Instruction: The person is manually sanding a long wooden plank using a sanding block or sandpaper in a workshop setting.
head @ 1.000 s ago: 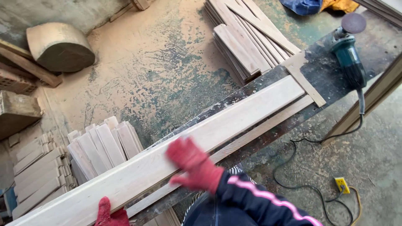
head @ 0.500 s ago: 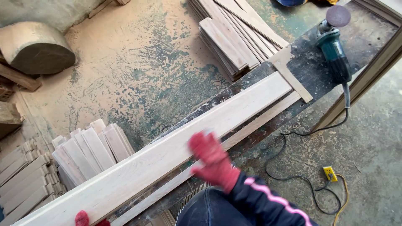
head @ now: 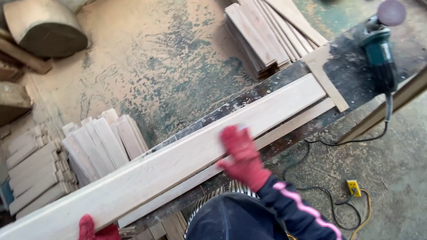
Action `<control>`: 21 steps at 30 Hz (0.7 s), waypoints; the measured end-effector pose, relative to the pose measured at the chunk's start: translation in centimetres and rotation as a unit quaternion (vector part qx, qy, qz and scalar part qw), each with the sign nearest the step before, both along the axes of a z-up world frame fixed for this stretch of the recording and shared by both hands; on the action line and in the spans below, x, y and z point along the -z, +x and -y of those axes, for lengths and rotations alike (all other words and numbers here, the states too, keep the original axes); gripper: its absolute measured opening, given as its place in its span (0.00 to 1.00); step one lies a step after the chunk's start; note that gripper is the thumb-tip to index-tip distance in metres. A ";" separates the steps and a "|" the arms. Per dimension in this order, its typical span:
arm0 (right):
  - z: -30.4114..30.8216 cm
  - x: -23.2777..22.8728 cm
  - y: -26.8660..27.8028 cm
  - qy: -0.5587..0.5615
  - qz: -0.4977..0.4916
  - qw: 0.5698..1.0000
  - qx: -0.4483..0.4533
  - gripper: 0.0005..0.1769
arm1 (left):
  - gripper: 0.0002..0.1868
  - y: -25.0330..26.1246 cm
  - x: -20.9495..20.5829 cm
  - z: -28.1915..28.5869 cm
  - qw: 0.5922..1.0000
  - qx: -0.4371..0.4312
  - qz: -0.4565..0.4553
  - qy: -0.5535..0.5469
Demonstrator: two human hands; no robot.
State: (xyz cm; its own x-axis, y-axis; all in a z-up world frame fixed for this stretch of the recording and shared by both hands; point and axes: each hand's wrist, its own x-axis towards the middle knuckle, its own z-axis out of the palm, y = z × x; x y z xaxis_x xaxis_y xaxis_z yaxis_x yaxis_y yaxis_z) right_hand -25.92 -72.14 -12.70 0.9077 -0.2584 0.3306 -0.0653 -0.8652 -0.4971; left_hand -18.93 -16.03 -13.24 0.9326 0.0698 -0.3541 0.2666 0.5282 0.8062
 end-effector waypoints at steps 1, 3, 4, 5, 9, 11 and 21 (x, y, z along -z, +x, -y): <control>-3.9 -2.9 0.5 0.087 0.108 0.987 -0.081 0.49 | 0.38 2.2 -1.8 3.3 1.000 -0.006 0.002 -0.007; -7.6 -3.8 1.5 0.075 0.090 0.983 -0.137 0.53 | 0.38 1.0 -4.0 5.7 0.995 -0.043 -0.027 0.081; -9.4 -4.3 2.0 0.060 0.074 0.978 -0.186 0.57 | 0.38 0.8 -5.1 7.0 0.982 -0.073 -0.058 0.164; -7.4 -3.3 1.6 0.061 0.075 0.977 -0.189 0.57 | 0.38 0.6 -5.4 7.8 0.982 -0.076 -0.057 0.164; 2.3 3.0 -0.8 -0.049 0.006 0.996 -0.071 0.56 | 0.35 -0.2 -5.7 9.7 0.963 -0.143 -0.033 0.226; 4.4 4.4 -1.7 -0.094 -0.065 0.993 -0.001 0.60 | 0.39 -1.3 -5.0 9.2 0.967 -0.128 -0.020 0.219; -11.4 -5.6 0.4 0.074 0.069 0.967 -0.232 0.55 | 0.30 -1.9 -3.4 8.0 0.661 0.051 0.157 0.732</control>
State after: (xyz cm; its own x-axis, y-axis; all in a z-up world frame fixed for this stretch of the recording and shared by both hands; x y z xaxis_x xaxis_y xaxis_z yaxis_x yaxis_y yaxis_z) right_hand -25.49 -60.74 -7.08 0.8875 0.1125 0.4469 0.3888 -0.7035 -0.5949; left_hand -20.80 -23.99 -9.81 0.9702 0.0544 0.2363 -0.0619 -0.8867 0.4582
